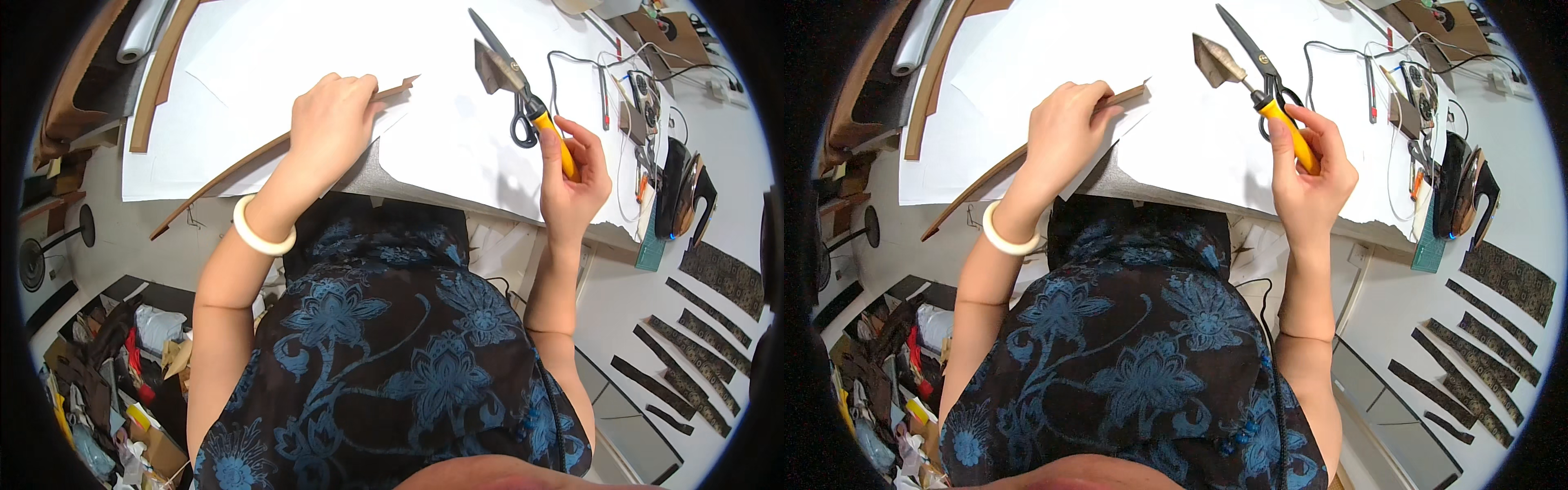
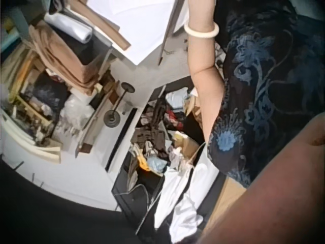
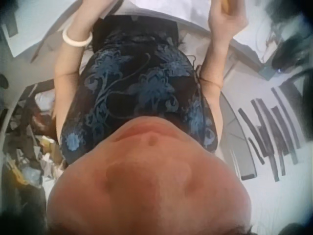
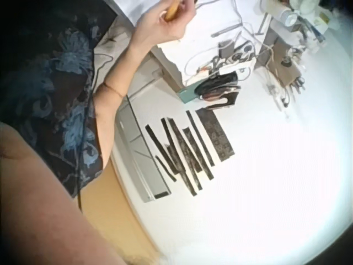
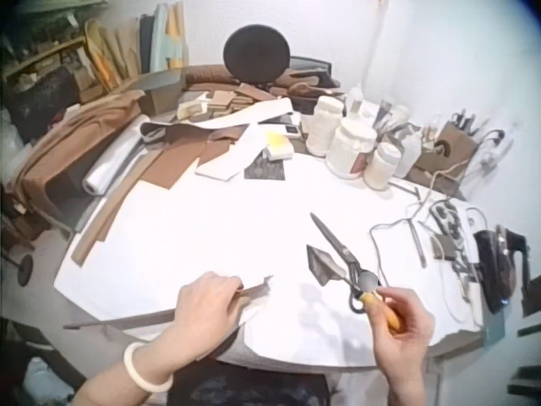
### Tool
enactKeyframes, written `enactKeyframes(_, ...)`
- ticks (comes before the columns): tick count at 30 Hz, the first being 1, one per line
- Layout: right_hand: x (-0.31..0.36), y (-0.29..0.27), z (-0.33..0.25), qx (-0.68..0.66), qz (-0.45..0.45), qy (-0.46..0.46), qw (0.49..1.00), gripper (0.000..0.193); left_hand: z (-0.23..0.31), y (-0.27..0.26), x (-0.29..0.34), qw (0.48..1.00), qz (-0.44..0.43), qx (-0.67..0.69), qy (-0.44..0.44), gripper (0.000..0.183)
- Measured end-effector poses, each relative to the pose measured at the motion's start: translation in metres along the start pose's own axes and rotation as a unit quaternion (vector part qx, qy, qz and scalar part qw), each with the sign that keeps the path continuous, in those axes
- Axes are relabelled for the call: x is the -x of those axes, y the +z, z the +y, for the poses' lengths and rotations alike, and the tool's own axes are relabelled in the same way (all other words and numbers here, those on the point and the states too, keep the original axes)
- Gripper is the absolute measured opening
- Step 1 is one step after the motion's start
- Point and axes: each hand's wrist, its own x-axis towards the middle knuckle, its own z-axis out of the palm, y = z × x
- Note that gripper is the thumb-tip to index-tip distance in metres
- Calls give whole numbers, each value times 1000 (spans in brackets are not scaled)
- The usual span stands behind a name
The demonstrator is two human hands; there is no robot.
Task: The person cuts a long strip of brown leather using shears, trimming the edges and shaping the ends. They then use a yellow-handled edge beveler to smooth and round the cut edges of the leather piece.
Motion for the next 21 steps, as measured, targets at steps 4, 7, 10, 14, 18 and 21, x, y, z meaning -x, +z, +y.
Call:
enactKeyframes(4, 7, 14, 7, 63, -33, -131, 989, 13, -6, 4, 5, 998, 31, 37, -28, 11)
enactKeyframes(7, 9, 28, 3, 86, -68, -185, 977, 19, -9, 8, 2, 997, 44, 53, -22, 9)
enactKeyframes(10, 11, 40, -1, 117, -80, -183, 973, 22, -8, 9, 0, 998, 43, 47, -20, 8)
enactKeyframes(14, 10, 46, -7, 153, -107, -187, 964, 21, -10, 12, -1, 997, 55, 49, -7, 8)
enactKeyframes(18, 10, 48, -7, 156, -103, -179, 966, 24, -9, 12, -2, 997, 53, 60, -9, 8)
enactKeyframes(21, 11, 46, -6, 154, -110, -155, 970, 23, -11, 13, -3, 996, 55, 70, -9, 8)
